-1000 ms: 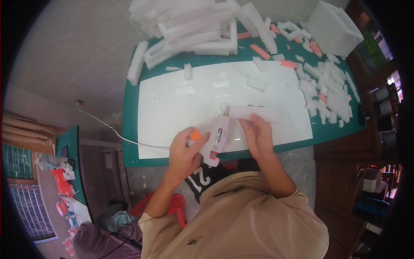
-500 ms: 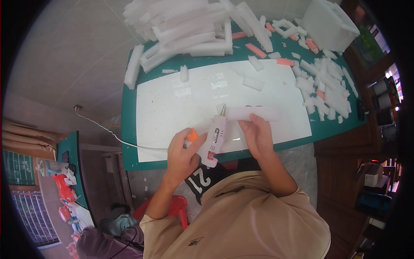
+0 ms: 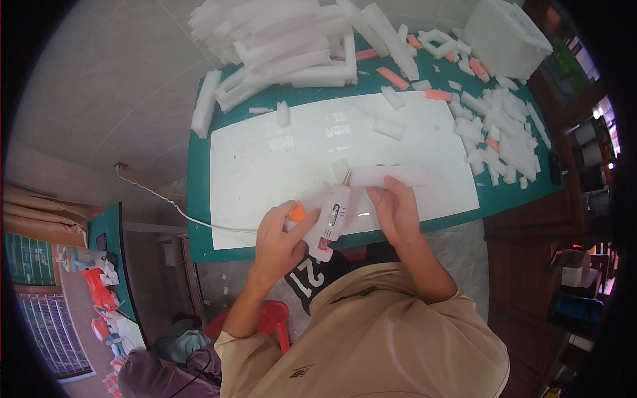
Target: The person fits foam pieces together by hand, selects foam scraps from a pile on the table, and applies glue to a foam piece using a hot glue gun.
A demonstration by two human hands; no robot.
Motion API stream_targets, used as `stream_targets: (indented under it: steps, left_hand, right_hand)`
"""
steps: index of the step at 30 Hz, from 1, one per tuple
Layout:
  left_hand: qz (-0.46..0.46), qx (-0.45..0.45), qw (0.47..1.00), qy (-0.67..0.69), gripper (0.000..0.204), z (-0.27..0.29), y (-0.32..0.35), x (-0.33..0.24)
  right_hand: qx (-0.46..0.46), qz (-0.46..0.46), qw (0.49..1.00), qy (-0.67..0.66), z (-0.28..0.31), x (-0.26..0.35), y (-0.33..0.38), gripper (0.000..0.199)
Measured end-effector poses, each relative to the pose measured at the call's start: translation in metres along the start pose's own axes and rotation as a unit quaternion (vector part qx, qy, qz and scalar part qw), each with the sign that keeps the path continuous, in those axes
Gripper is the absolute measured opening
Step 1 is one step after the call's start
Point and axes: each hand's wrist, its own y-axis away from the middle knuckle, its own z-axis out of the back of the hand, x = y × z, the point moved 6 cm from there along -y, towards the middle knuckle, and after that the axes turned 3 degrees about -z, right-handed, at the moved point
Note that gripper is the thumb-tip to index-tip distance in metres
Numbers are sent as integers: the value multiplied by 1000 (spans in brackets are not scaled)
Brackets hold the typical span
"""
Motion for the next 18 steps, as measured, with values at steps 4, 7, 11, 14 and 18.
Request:
stream_targets:
  steps: [4, 7, 11, 14, 18]
  left_hand:
    - [14, -15, 1000, 17, 62, -1, 2, 3]
    - [-4, 3, 1000, 0, 62, -4, 0, 0]
    - [18, -10, 1000, 21, 60, 3, 1, 9]
    - [64, -28, 997, 12, 58, 16, 0, 25]
    - [140, 20, 990, 14, 57, 21, 9, 64]
  right_hand:
    - [6, 8, 1000, 1, 2, 2, -2, 30]
    - [7, 2, 1000, 5, 0, 0, -1, 33]
    - [-22, 13, 1000, 7, 2, 9, -1, 34]
    - [-68, 68, 970, 223, 17, 20, 0, 35]
    - [14, 85, 938, 336, 12, 39, -1, 40]
